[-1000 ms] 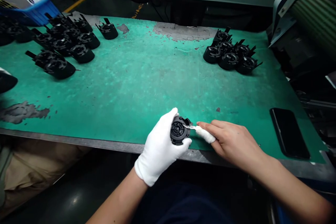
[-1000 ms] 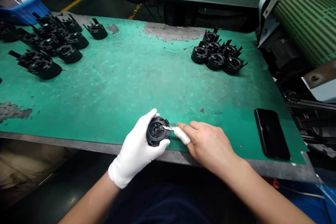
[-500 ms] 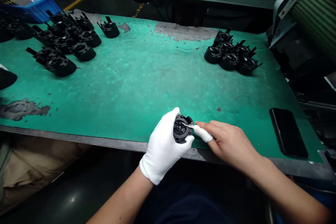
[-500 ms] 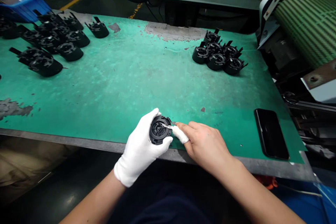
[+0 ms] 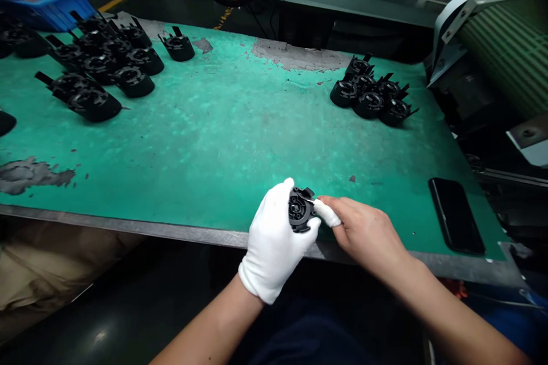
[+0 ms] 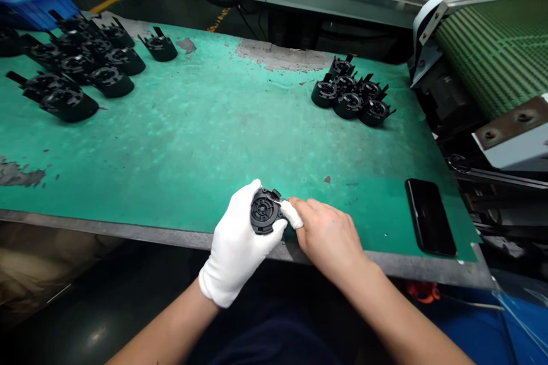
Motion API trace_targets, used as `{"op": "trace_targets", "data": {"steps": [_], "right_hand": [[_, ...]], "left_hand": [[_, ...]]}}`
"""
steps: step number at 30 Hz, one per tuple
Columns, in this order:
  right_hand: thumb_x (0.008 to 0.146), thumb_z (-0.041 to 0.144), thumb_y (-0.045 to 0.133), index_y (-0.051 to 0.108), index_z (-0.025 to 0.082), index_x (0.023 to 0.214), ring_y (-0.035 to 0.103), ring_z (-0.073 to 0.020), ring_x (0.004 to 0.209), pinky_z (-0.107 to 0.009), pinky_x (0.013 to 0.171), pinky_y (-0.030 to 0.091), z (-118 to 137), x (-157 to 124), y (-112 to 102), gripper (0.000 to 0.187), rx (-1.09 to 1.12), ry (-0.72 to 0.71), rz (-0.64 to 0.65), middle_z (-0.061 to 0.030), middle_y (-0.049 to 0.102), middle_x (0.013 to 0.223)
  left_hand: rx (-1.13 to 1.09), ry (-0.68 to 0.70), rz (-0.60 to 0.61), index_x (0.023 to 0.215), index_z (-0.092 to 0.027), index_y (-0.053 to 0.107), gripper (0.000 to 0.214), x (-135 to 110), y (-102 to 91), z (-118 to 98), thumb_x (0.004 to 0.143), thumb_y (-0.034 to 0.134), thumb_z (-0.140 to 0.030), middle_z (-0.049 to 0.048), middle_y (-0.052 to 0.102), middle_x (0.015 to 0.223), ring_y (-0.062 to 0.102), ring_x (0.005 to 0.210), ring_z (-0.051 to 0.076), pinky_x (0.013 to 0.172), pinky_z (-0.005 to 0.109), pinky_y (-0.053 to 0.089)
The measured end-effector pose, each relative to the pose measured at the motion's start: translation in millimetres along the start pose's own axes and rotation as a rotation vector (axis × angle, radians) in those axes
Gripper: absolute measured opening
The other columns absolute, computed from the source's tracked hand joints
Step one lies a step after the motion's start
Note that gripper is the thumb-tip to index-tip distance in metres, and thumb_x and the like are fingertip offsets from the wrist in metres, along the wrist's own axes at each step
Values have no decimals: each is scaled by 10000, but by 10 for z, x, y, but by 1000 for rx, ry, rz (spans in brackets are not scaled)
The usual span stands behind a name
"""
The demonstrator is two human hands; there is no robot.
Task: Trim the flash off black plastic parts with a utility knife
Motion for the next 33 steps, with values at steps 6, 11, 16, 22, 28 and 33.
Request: {"op": "trace_targets", "data": {"steps": [6, 11, 16, 22, 28, 33], "right_hand": [[964, 176, 453, 643, 258, 1225, 735, -233, 952, -325, 785, 525, -75, -66, 58, 332, 257, -86, 174, -35, 779, 1067], [965, 149, 466, 699, 269, 1144, 728, -206, 988, -291, 844, 536, 77, -62, 8, 317, 317, -204, 271, -30, 766, 1149], [931, 110, 483, 714, 252, 1145, 732, -206, 833, -262, 724, 516, 134, -27, -69, 345, 227, -290, 275, -47, 786, 970], [925, 109, 489, 709, 253, 1117, 721, -196, 785, -246, 672, 483, 148, 7, -37, 326, 217, -292, 303, -41, 780, 932], [963, 162, 493, 726, 266, 1042, 716, -193, 744, -242, 650, 467, 187, 56, -63, 267, 236, -344, 344, -29, 772, 848], [932, 129, 489, 701, 256, 1063, 715, -196, 797, -248, 670, 461, 130, 93, -14, 280, 190, -299, 312, -38, 768, 926]], "left_hand": [[-51, 49, 246, 1502, -180, 353, 838, 101, -12, 89, 787, 765, -326, 139, 548, 1459, 541, 1358, 282, 1171, 455, 460], [-55, 83, 394, 1501, -197, 356, 848, 223, 10, 106, 771, 773, -314, 103, 524, 1500, 535, 1369, 254, 1192, 404, 439], [-56, 137, 533, 1529, -238, 328, 900, 284, 97, 76, 759, 786, -324, 70, 538, 1484, 549, 1352, 241, 1180, 371, 448], [-47, 153, 566, 1527, -244, 340, 869, 324, 125, 70, 774, 763, -345, 75, 527, 1503, 531, 1374, 253, 1183, 391, 444], [-71, 203, 674, 1511, -265, 378, 881, 377, 212, 24, 733, 786, -324, 65, 534, 1506, 561, 1347, 277, 1162, 410, 470], [-95, 222, 676, 1496, -267, 401, 836, 387, 228, 13, 742, 760, -301, 63, 545, 1495, 578, 1326, 282, 1150, 419, 482]]}}
Point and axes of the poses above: each hand's wrist, its own x-axis towards the middle knuckle, its own y-axis out of the palm, z = x × y, the point moved 10 cm from there along x, towards the middle knuckle
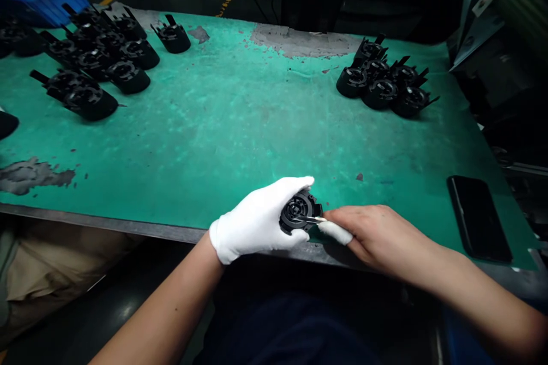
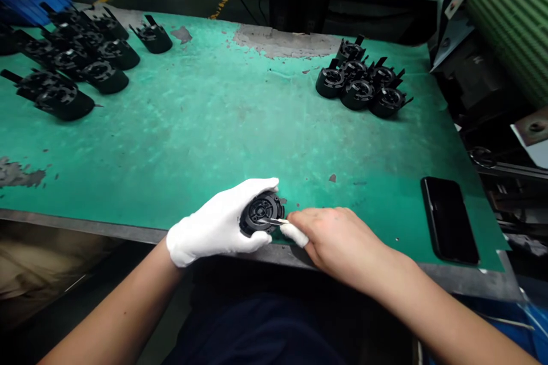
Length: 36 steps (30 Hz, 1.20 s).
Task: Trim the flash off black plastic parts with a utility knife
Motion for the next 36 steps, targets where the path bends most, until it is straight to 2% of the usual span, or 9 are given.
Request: {"op": "trace_targets", "data": {"steps": [6, 9, 11, 15, 19, 24, 28, 30, 36], "right_hand": [[961, 152, 495, 670, 233, 873, 658, -172, 729, -253, 651, 406, 37, 68, -57, 212, 126, -85, 135, -12, 721, 812], [985, 185, 472, 642, 226, 884, 602, -156, 719, -262, 653, 383, -5, 6, -26, 202, 354, 10, 99, 5, 678, 809], [1029, 277, 422, 612, 220, 937, 534, -141, 677, -258, 624, 371, -27, -102, 169, 218, 664, 164, 42, 13, 601, 765], [1025, 402, 424, 534, 210, 1019, 362, -93, 567, -220, 504, 290, 256, -315, 909, 221, 1383, 413, 36, 48, 433, 729], [991, 391, 453, 497, 213, 1006, 278, -64, 500, -199, 434, 193, 528, -295, 1250, 184, 1708, 461, 24, 68, 402, 695], [923, 288, 443, 511, 222, 995, 173, -55, 440, -202, 399, 121, 575, -276, 1189, 119, 1819, 455, 68, 93, 351, 633], [861, 330, 629, 607, 199, 920, 422, -65, 563, -208, 549, 341, 977, -191, 827, 145, 1593, 19, 138, 53, 504, 686], [858, 386, 678, 629, 185, 902, 476, -78, 613, -217, 598, 368, 1172, -157, 777, 211, 1583, -86, 158, 35, 544, 697], [832, 677, 642, 479, 217, 884, 269, -24, 393, -183, 401, 149, 1094, -82, 1393, 491, 2232, 471, 38, 109, 405, 560]], "left_hand": [[12, -3, 10, 1477, -256, 424, 848, 6, -32, 3, 715, 793, -313, 64, 542, 1494, 561, 1344, 273, 1162, 402, 472], [14, -47, -64, 1458, -273, 436, 811, -90, -10, 7, 735, 800, -323, 62, 566, 1464, 580, 1321, 271, 1153, 413, 483], [24, -132, -238, 1461, -259, 417, 826, -224, -28, 48, 749, 820, -369, 86, 558, 1463, 557, 1346, 284, 1173, 438, 463], [93, -321, -587, 1486, -197, 369, 872, -556, -36, 105, 775, 823, -417, 156, 531, 1456, 521, 1377, 320, 1183, 491, 445], [104, -352, -587, 1480, -208, 384, 850, -566, 18, 86, 782, 828, -401, 146, 540, 1437, 552, 1344, 313, 1162, 489, 469], [147, -328, -571, 1461, -195, 401, 802, -520, -32, 49, 805, 806, -413, 158, 537, 1423, 543, 1342, 319, 1150, 515, 471], [192, -323, -552, 1466, -197, 392, 819, -515, -18, 65, 801, 802, -444, 165, 529, 1431, 523, 1356, 333, 1161, 548, 451], [207, -315, -550, 1467, -198, 388, 842, -518, -7, 72, 788, 807, -468, 172, 524, 1432, 518, 1359, 348, 1156, 568, 450], [145, -340, -572, 1487, -222, 360, 857, -575, -2, 80, 801, 796, -492, 158, 509, 1447, 547, 1334, 344, 1135, 552, 473]]}}
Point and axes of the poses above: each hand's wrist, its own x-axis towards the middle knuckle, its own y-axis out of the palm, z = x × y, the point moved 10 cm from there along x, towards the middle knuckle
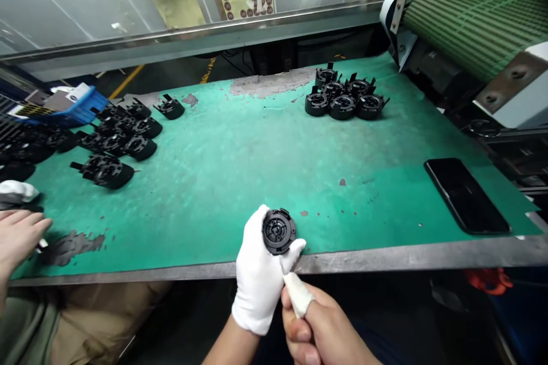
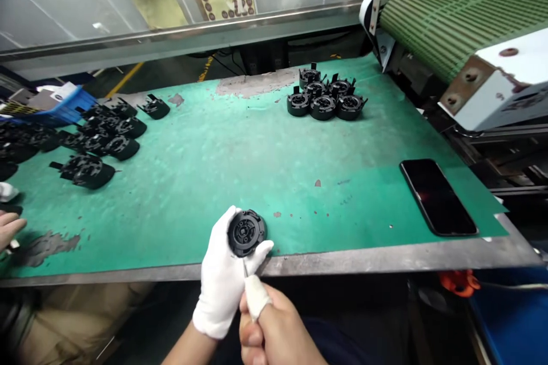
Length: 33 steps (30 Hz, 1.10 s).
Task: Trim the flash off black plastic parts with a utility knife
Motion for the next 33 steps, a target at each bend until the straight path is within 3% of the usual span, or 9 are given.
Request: {"op": "trace_targets", "data": {"steps": [6, 10, 14, 18, 21, 23, 25, 28, 33], "right_hand": [[761, 758, 695, 488, 213, 829, 255, -18, 372, -171, 385, 149, -123, 52, -47, 587, 73, -95, -92, 112, 389, 529], [807, 759, 655, 426, 226, 718, 189, -37, 380, -171, 373, 202, 516, -235, -84, 587, 99, -485, -75, 117, 269, 485], [935, 595, 612, 488, 232, 817, 242, -52, 406, -154, 343, 238, 1222, -559, -451, 401, 64, -745, -289, 87, 351, 580], [907, 604, 637, 589, 219, 961, 415, -72, 480, -183, 397, 345, 1552, -614, -731, 392, -402, -730, -472, 10, 597, 756], [962, 584, 548, 657, 221, 1172, 473, -109, 529, -230, 475, 428, 1640, -477, -752, 433, -906, -620, -478, -35, 672, 827], [993, 530, 498, 683, 246, 1246, 638, -190, 781, -319, 746, 547, 1681, -345, -636, 423, -1241, -582, -408, -73, 721, 978], [1012, 461, 459, 685, 287, 1294, 649, -254, 1072, -403, 982, 498, 1720, -221, -471, 401, -1510, -587, -331, -83, 717, 1179], [1022, 375, 414, 629, 323, 1379, 652, -258, 1049, -416, 922, 512, 1763, -66, -237, 420, -1778, -605, -232, -78, 716, 1161], [995, 251, 414, 617, 336, 1377, 656, -244, 906, -388, 790, 497, 1844, 85, -59, 441, -2052, -545, -155, -48, 704, 967]], "left_hand": [[-11, -66, 3, 1462, -232, 398, 780, -13, -19, 7, 820, 774, -467, 130, 536, 1430, 587, 1291, 317, 1117, 507, 500], [-4, -31, -29, 1441, -189, 413, 754, -52, -28, -16, 807, 763, -399, 148, 569, 1410, 553, 1339, 327, 1154, 525, 469], [-77, 4, 106, 1509, -205, 363, 794, 8, -80, 40, 803, 718, -287, 133, 484, 1532, 461, 1436, 311, 1219, 523, 403], [-220, 42, 416, 1553, -305, 349, 806, 116, -186, 194, 804, 563, -99, 24, 381, 1629, 367, 1504, 267, 1277, 501, 296], [-407, -5, 306, 1522, -312, 409, 642, 241, -443, 355, 910, 498, -139, 8, 400, 1619, 348, 1515, 240, 1294, 480, 259], [-493, -65, 198, 1551, -315, 341, 645, 258, -510, 425, 950, 567, -258, 16, 331, 1654, 299, 1536, 243, 1297, 475, 253], [-466, -127, 155, 1577, -338, 247, 819, 228, -442, 434, 894, 698, -368, 13, 250, 1684, 242, 1557, 252, 1301, 482, 235], [-346, -158, 181, 1582, -362, 187, 1062, 206, -232, 345, 752, 843, -445, 16, 226, 1687, 229, 1559, 272, 1297, 499, 238], [-246, -170, 178, 1550, -340, 263, 985, 300, -61, 316, 746, 826, -420, 46, 480, 1530, 447, 1442, 296, 1241, 536, 346]]}}
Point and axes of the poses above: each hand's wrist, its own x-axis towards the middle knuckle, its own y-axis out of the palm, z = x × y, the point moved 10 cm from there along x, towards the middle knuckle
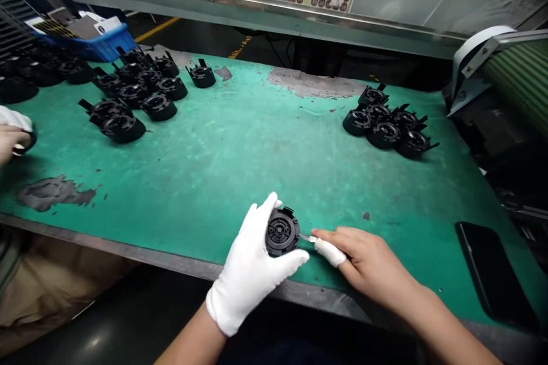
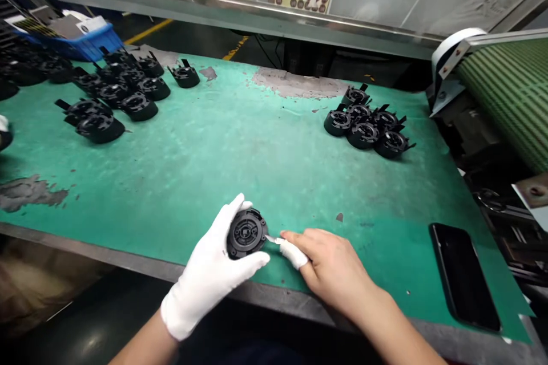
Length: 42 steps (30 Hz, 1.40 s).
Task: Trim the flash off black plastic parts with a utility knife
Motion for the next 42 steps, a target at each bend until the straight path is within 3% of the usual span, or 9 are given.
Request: {"op": "trace_targets", "data": {"steps": [5, 11, 15, 21, 25, 28, 32, 37, 42], "right_hand": [[975, 214, 439, 600, 366, 1370, 678, -245, 938, -361, 733, 446, 31, 124, -114, 453, -199, -53, 80, -23, 711, 985], [953, 187, 472, 598, 376, 1360, 687, -235, 932, -348, 674, 400, 109, 168, -182, 466, -319, -87, 115, -2, 719, 977], [952, 187, 474, 597, 364, 1372, 690, -235, 920, -332, 663, 406, 85, 222, -221, 472, -360, -100, 73, -13, 723, 977], [958, 223, 479, 632, 328, 1356, 708, -244, 934, -317, 659, 444, -144, 347, -461, 439, -357, 1, -76, -40, 751, 1107], [988, 229, 467, 632, 323, 1345, 706, -214, 966, -307, 770, 487, -36, 220, -401, 405, -225, -82, -46, -28, 755, 1101], [1004, 260, 468, 637, 348, 1333, 706, -211, 957, -302, 762, 486, 48, 148, -269, 380, -169, -131, 13, -24, 755, 1061], [986, 254, 457, 617, 328, 1371, 709, -271, 937, -354, 716, 507, -115, 189, -302, 423, -247, 14, -103, -59, 748, 1049], [954, 209, 447, 618, 262, 1357, 646, -259, 1189, -409, 1000, 501, -307, 32, -376, 441, 198, 112, -303, -63, 677, 1349], [926, 219, 497, 570, 253, 1387, 606, -271, 1242, -409, 1018, 500, -323, -184, -66, 468, 654, 224, -293, -93, 635, 1385]], "left_hand": [[100, 96, -41, 1546, -289, 282, 923, 37, -38, -63, 780, 781, -408, 64, 555, 1451, 476, 1413, 296, 1250, 548, 318], [111, 98, -54, 1538, -269, 315, 901, 30, -49, -78, 782, 781, -423, 80, 557, 1460, 461, 1426, 305, 1255, 556, 302], [93, 98, -47, 1523, -255, 348, 874, 31, -49, -90, 785, 779, -438, 96, 540, 1475, 443, 1441, 319, 1250, 557, 310], [123, 77, -42, 1530, -252, 339, 867, 29, -55, -59, 804, 763, -466, 104, 502, 1515, 396, 1474, 322, 1252, 549, 306], [117, 88, -32, 1527, -250, 337, 884, 16, -42, -49, 796, 771, -492, 110, 507, 1510, 398, 1472, 324, 1254, 560, 294], [109, 97, -30, 1527, -253, 332, 888, 17, -32, -51, 796, 776, -492, 110, 498, 1515, 391, 1475, 318, 1253, 550, 300], [125, 98, -26, 1519, -265, 331, 883, 36, -42, -60, 793, 786, -478, 108, 497, 1505, 422, 1450, 312, 1235, 545, 334], [96, 101, 58, 1561, -290, 229, 975, 36, -26, -91, 781, 808, -367, 115, 433, 1544, 425, 1445, 312, 1226, 539, 352], [110, 112, 106, 1568, -290, 208, 942, 38, -1, -131, 798, 747, -229, 106, 405, 1566, 384, 1473, 295, 1255, 537, 296]]}}
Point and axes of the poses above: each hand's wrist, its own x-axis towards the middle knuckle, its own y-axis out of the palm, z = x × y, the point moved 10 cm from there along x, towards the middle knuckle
